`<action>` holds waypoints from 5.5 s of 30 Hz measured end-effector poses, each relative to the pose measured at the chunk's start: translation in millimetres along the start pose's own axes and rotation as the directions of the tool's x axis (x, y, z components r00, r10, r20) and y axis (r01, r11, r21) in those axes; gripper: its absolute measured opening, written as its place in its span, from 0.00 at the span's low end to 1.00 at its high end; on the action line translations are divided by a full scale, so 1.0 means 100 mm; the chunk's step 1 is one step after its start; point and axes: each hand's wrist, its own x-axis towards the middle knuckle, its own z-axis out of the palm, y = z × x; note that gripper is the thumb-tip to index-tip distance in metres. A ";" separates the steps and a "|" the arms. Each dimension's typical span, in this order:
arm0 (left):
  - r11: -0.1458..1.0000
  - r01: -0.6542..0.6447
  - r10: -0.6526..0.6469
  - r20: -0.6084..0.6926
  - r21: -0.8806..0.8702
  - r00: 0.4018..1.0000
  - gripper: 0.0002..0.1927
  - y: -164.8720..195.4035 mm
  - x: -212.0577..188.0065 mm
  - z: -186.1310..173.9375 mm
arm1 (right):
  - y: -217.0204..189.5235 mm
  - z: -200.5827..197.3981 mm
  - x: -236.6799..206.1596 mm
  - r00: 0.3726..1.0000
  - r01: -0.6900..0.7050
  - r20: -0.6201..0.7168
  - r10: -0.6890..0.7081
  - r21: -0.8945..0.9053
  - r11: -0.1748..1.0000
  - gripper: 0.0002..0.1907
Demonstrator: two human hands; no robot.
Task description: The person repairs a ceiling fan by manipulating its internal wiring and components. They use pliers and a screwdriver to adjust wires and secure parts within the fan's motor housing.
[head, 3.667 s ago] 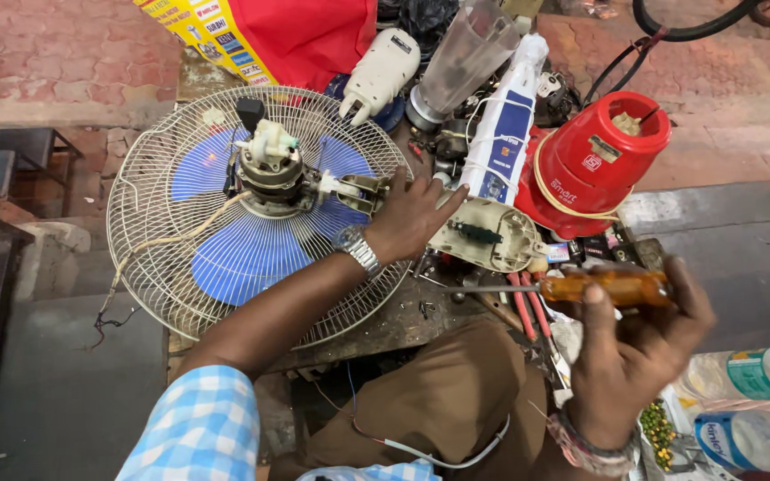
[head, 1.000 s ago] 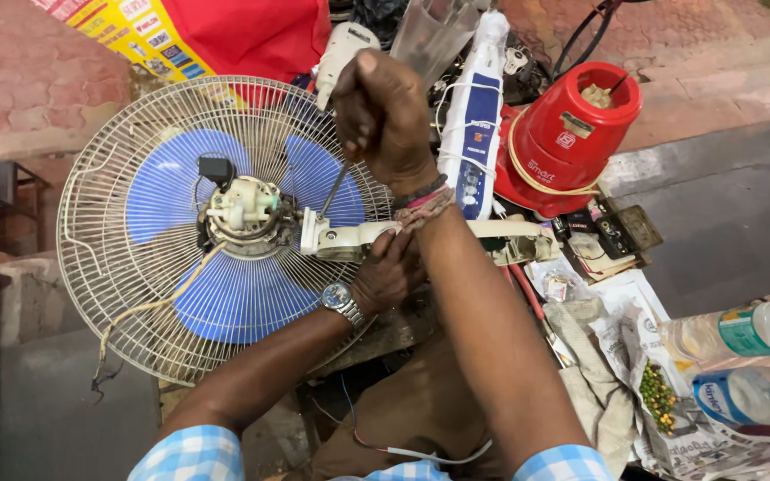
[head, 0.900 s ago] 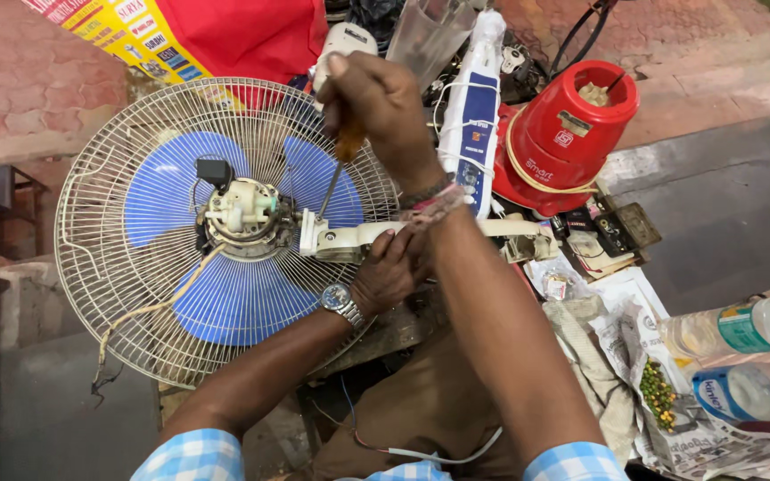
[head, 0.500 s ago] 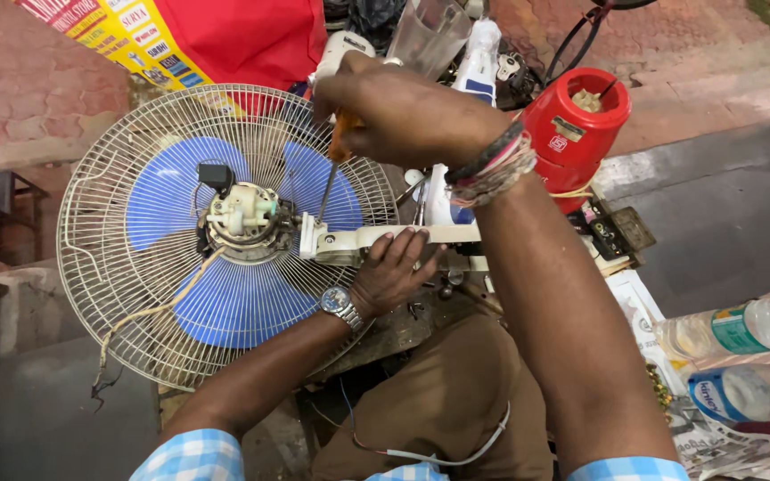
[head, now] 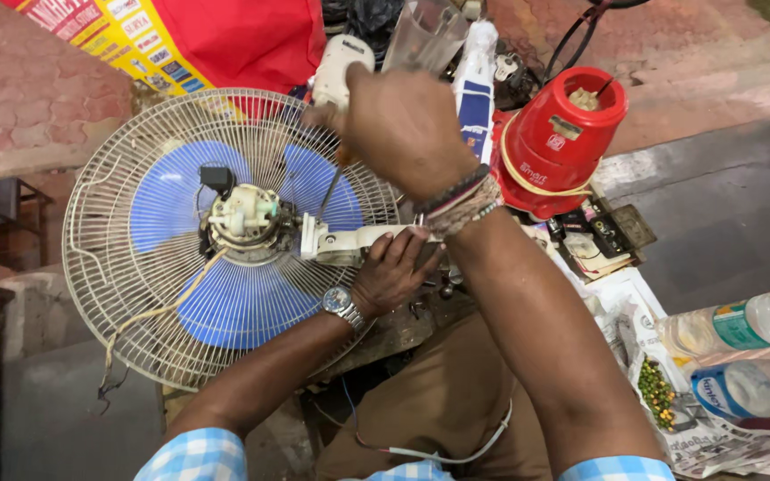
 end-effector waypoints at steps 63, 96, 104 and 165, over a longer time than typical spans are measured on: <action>0.661 0.299 -0.109 0.306 -0.689 0.946 0.41 -0.20 0.18 0.04 | 0.35 1.04 -1.54 0.987 -0.075 0.149 0.059 0.103 0.992 0.12; 0.760 0.446 -0.029 0.662 -0.472 0.749 0.63 -0.97 0.90 -0.02 | 0.65 3.27 -2.05 0.994 -0.057 0.087 0.061 -0.051 0.997 0.09; 0.900 0.254 -0.073 0.450 -0.355 0.890 0.56 -0.79 0.74 -0.08 | 0.54 3.22 -2.08 0.995 0.099 0.015 -0.098 -0.134 0.986 0.12; 0.590 0.779 -0.800 -0.282 -0.212 0.530 0.36 -1.69 -0.54 -0.50 | 1.29 1.13 -0.88 0.914 -0.001 0.405 -0.030 0.077 0.997 0.63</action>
